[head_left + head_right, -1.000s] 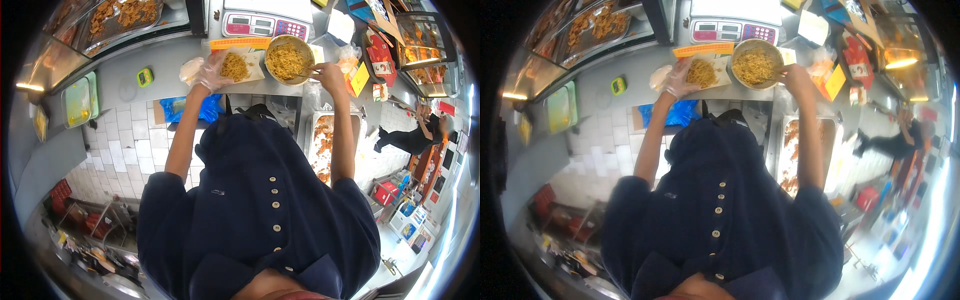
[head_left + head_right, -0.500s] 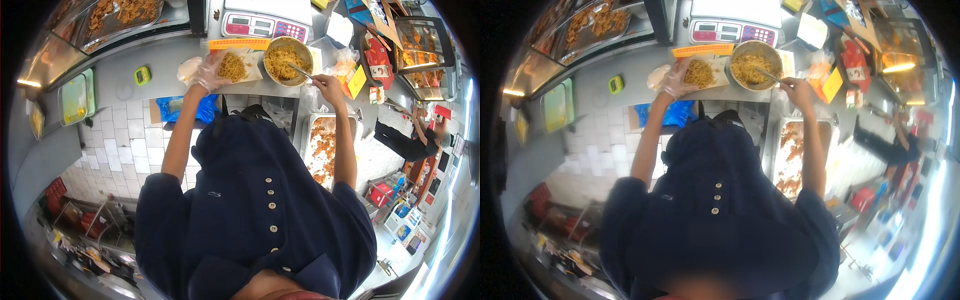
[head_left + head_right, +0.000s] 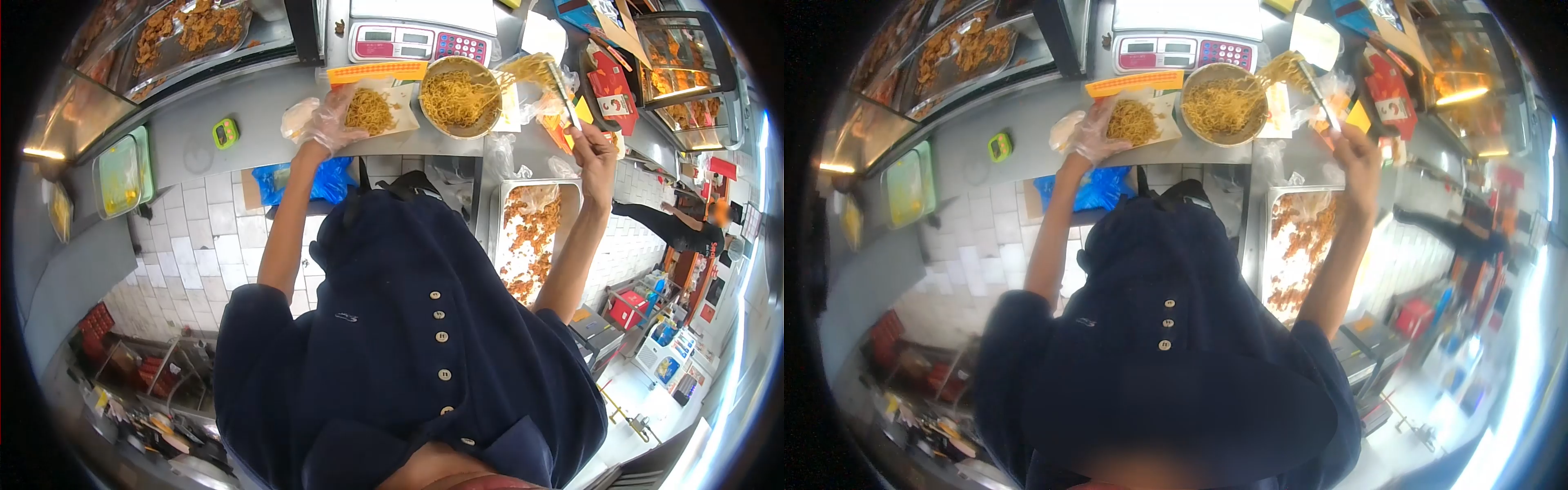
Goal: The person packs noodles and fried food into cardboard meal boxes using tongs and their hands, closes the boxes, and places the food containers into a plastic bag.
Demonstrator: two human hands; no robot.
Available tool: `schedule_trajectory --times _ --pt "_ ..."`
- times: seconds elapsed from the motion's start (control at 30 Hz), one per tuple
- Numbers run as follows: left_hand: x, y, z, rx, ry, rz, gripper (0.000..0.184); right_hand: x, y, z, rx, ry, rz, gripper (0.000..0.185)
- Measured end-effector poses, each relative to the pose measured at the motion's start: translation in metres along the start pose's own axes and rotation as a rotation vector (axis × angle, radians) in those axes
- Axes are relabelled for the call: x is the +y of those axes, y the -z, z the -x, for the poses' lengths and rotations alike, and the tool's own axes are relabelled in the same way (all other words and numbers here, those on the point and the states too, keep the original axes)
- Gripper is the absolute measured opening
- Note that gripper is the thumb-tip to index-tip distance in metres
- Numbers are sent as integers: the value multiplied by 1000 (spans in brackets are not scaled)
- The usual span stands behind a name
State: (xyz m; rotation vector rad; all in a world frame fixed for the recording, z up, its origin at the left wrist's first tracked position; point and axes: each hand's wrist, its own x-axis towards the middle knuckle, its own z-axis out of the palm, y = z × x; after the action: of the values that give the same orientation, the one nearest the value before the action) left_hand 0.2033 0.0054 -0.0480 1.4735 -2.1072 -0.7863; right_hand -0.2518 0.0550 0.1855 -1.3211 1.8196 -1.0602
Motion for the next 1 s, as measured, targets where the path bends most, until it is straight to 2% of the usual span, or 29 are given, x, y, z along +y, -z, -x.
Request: schedule_trajectory --times 0.2,0.33,0.4,0.53,0.67,0.77,0.8,0.87,1.0 --pt "6 7 -2 -39 33 15 118 -55 14 4 74 110 -37 19" --pt "4 8 -3 -32 16 29 117 -89 5 8 108 187 -238 26" --pt "4 12 -1 -33 -37 42 114 -95 3 9 24 249 -292 25" --pt "11 23 3 -81 17 36 110 -109 -16 12 -32 357 -432 26" --pt "23 33 1 -84 35 -8 110 -118 -36 21 -134 332 -396 28" --pt "22 40 0 -126 46 -42 113 -100 -66 22 -243 275 -222 26" --pt "21 43 0 -151 40 -68 115 -102 -80 24 -284 179 -105 25" --pt "26 52 0 -181 80 -138 117 -71 -113 17 -419 120 -69 21" --pt "22 59 1 -169 90 -179 122 7 -180 3 -553 161 38 28"
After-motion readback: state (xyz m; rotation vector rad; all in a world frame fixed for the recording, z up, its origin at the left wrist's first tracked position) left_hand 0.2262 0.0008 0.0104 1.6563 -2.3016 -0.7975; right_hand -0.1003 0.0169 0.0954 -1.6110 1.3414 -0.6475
